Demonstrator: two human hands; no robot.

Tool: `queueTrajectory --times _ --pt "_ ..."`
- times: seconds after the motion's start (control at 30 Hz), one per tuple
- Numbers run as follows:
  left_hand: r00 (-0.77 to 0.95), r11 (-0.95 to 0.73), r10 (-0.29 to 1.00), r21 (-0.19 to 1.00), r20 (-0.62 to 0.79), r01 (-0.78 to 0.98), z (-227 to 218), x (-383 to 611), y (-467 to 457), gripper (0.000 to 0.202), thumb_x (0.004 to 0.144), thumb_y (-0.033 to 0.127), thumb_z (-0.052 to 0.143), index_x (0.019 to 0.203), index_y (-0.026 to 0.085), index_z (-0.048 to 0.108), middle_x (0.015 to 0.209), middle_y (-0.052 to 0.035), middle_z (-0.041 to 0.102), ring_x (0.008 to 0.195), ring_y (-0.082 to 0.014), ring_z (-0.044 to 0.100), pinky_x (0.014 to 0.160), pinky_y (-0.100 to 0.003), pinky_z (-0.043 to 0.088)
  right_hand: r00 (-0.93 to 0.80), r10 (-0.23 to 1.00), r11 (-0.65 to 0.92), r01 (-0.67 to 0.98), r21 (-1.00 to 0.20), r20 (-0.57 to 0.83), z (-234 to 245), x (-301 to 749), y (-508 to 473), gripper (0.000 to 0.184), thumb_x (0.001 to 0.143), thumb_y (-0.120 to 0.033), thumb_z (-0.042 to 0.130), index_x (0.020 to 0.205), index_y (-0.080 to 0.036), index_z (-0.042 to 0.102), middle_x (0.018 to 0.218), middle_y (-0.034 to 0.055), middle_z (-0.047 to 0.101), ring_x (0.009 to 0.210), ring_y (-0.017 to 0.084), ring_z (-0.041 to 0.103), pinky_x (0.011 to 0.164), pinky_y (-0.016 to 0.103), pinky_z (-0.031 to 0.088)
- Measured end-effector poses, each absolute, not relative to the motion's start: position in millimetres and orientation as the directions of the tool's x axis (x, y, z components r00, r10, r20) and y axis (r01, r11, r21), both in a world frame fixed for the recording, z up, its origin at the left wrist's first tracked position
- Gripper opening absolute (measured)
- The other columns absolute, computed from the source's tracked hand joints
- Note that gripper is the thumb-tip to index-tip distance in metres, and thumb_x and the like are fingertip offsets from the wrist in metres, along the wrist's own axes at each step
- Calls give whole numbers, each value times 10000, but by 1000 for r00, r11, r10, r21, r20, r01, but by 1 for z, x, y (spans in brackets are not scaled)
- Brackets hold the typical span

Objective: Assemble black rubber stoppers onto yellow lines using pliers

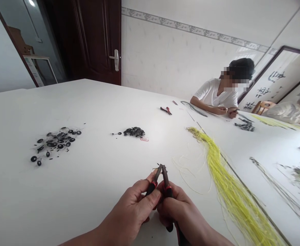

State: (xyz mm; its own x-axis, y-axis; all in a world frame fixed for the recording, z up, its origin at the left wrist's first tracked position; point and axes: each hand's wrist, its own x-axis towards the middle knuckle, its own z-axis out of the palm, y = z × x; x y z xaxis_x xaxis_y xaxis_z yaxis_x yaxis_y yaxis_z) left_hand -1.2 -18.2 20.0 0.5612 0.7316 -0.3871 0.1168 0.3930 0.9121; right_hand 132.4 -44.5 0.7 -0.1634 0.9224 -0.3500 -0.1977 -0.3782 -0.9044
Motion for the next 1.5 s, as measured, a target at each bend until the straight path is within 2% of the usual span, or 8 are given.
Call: queueTrajectory --times 0.2,0.33,0.43,0.77,0.97,1.2,1.33,1.5 --pt "584 376 729 922 -358 95 14 3 -18 386 826 439 415 1132 213 486 593 24 564 505 -87 423 494 -215 296 -187 907 -416 -261 -871 -377 -3 130 -44 146 555 -91 398 638 -150 502 494 -23 534 380 63 386 372 207 223" --pt "590 410 719 909 -368 67 14 5 -17 306 822 446 416 861 174 551 530 29 532 472 -80 403 465 -206 287 -246 892 -442 -300 -845 -379 -4 132 -43 147 544 -74 387 603 -147 501 484 -15 549 377 69 420 364 210 238" --pt "586 428 722 903 -368 39 15 6 -17 301 823 431 423 701 171 514 511 43 488 466 -73 394 458 -198 283 -255 895 -435 -326 -839 -365 -7 133 -43 146 551 -64 389 584 -141 508 503 -5 568 379 63 410 364 210 232" --pt "579 438 741 899 -341 -31 4 6 -16 281 794 428 480 685 173 523 503 48 449 458 -74 365 443 -205 269 -311 905 -376 -271 -886 -289 -14 132 -39 200 525 -79 377 580 -105 568 537 44 583 380 65 397 354 201 227" --pt "489 486 787 866 -376 -116 5 10 -17 263 718 446 573 720 183 562 495 56 406 439 -73 370 425 -196 272 -319 909 -363 -290 -885 -268 -9 129 -34 187 464 -83 356 506 -115 535 498 40 562 370 73 421 338 193 236" --pt "518 501 765 859 -383 -104 13 10 -14 299 640 496 625 690 201 602 491 44 413 423 -85 352 415 -211 286 -358 908 -333 -304 -893 -217 -16 131 -35 244 483 -76 347 566 -98 576 551 50 566 415 81 436 351 204 216" --pt "524 474 769 877 -366 -82 18 9 -16 310 652 507 603 641 198 605 467 30 435 420 -96 358 410 -220 288 -356 909 -329 -295 -897 -217 -19 133 -36 244 492 -80 358 587 -94 582 567 56 572 427 90 449 343 207 216" --pt "555 448 759 891 -339 -69 9 6 -16 299 717 470 564 790 184 615 517 32 474 458 -87 381 433 -205 290 -339 917 -314 -286 -905 -211 -15 132 -38 246 516 -78 366 598 -82 598 576 63 587 447 86 458 368 206 225"
